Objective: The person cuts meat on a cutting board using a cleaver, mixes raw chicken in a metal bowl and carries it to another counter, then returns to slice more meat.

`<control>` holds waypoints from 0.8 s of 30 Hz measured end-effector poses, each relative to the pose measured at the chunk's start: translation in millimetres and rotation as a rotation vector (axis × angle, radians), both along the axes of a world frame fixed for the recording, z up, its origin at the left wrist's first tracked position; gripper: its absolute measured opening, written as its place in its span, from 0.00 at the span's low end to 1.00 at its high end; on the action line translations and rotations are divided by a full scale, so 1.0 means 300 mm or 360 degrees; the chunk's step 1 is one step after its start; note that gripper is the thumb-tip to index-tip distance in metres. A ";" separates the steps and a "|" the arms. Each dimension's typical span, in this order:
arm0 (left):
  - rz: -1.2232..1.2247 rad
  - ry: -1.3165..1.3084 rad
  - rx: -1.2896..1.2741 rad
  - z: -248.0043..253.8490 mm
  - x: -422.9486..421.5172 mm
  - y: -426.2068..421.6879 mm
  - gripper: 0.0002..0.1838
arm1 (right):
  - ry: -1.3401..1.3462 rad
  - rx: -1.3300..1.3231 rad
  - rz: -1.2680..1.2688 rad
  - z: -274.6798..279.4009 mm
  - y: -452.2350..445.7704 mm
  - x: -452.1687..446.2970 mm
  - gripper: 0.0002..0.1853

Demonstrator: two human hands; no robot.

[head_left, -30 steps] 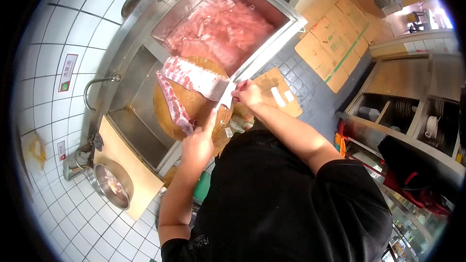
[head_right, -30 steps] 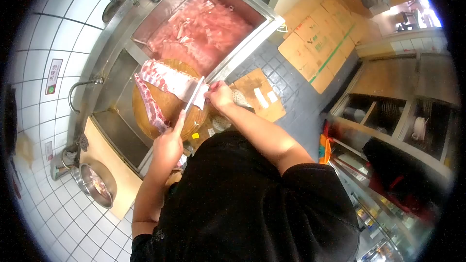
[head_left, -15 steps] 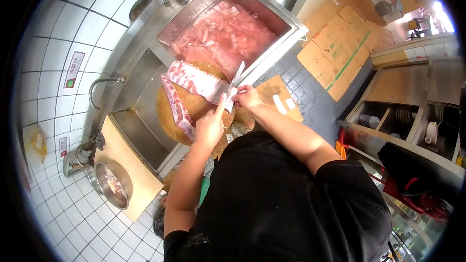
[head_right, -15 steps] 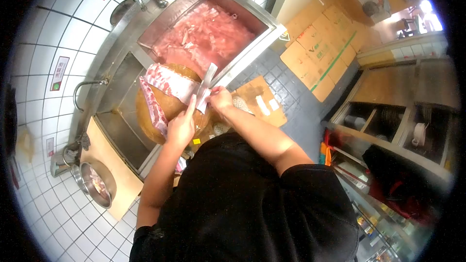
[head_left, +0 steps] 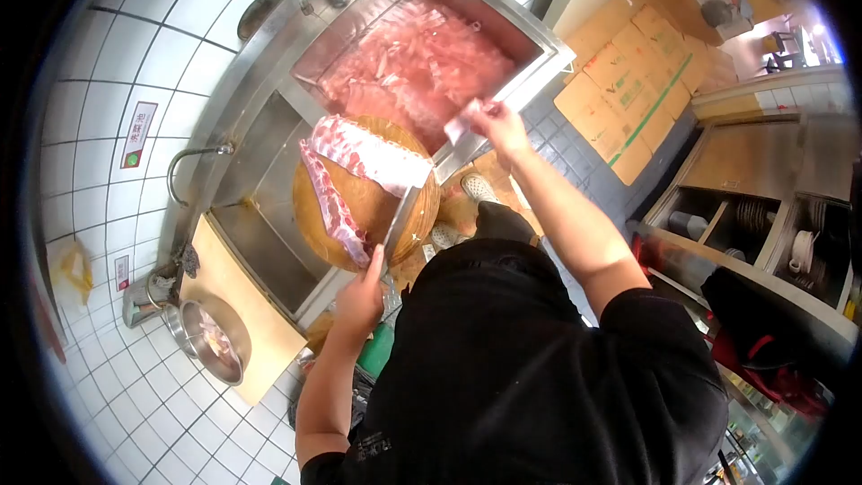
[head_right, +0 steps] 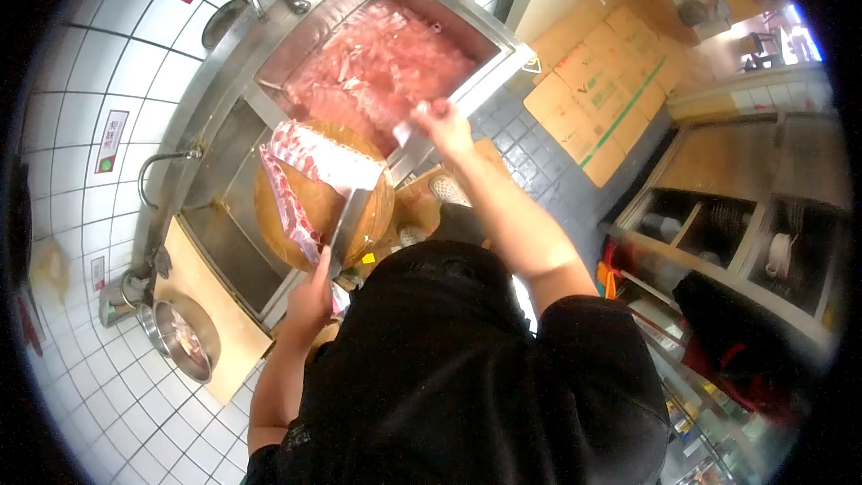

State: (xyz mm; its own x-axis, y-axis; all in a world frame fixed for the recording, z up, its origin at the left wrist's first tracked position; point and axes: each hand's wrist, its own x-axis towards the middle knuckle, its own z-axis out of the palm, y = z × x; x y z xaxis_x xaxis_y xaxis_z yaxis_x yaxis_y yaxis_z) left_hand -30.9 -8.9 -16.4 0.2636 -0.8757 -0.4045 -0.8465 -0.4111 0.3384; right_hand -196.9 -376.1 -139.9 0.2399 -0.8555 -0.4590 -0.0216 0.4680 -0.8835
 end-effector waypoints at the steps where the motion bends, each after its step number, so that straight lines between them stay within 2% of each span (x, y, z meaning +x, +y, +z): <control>1: -0.0003 -0.0034 -0.0012 0.013 0.000 0.011 0.41 | 0.0036 -0.0173 -0.0107 0.034 -0.043 0.025 0.14; 4: -0.0018 -0.0091 -0.0133 0.046 0.003 0.013 0.40 | 0.0527 -0.0367 0.0351 0.113 -0.077 0.045 0.20; 7: -0.0066 -0.0116 -0.0338 0.057 0.014 -0.067 0.39 | 0.0937 -0.0355 0.0966 0.039 0.071 0.060 0.23; 9: -0.0164 -0.0186 -0.0334 0.070 0.031 -0.142 0.36 | 0.0905 -0.0180 0.1085 0.065 0.178 0.061 0.20; 14: -0.0287 -0.0232 -0.0174 0.056 0.084 -0.210 0.40 | 0.0797 -0.0100 0.1022 -0.042 0.254 0.100 0.20; 19: -0.0288 -0.0199 -0.0070 -0.018 0.087 -0.316 0.46 | 0.0799 -0.0089 0.0917 -0.020 0.261 0.101 0.20; 21: -0.0320 -0.0210 -0.0180 -0.065 0.058 -0.412 0.47 | 0.0827 -0.0073 0.0882 -0.021 0.282 0.107 0.20; 24: -0.0296 -0.0171 -0.0268 -0.097 0.056 -0.427 0.47 | 0.0629 -0.0115 0.0673 -0.077 0.310 0.123 0.22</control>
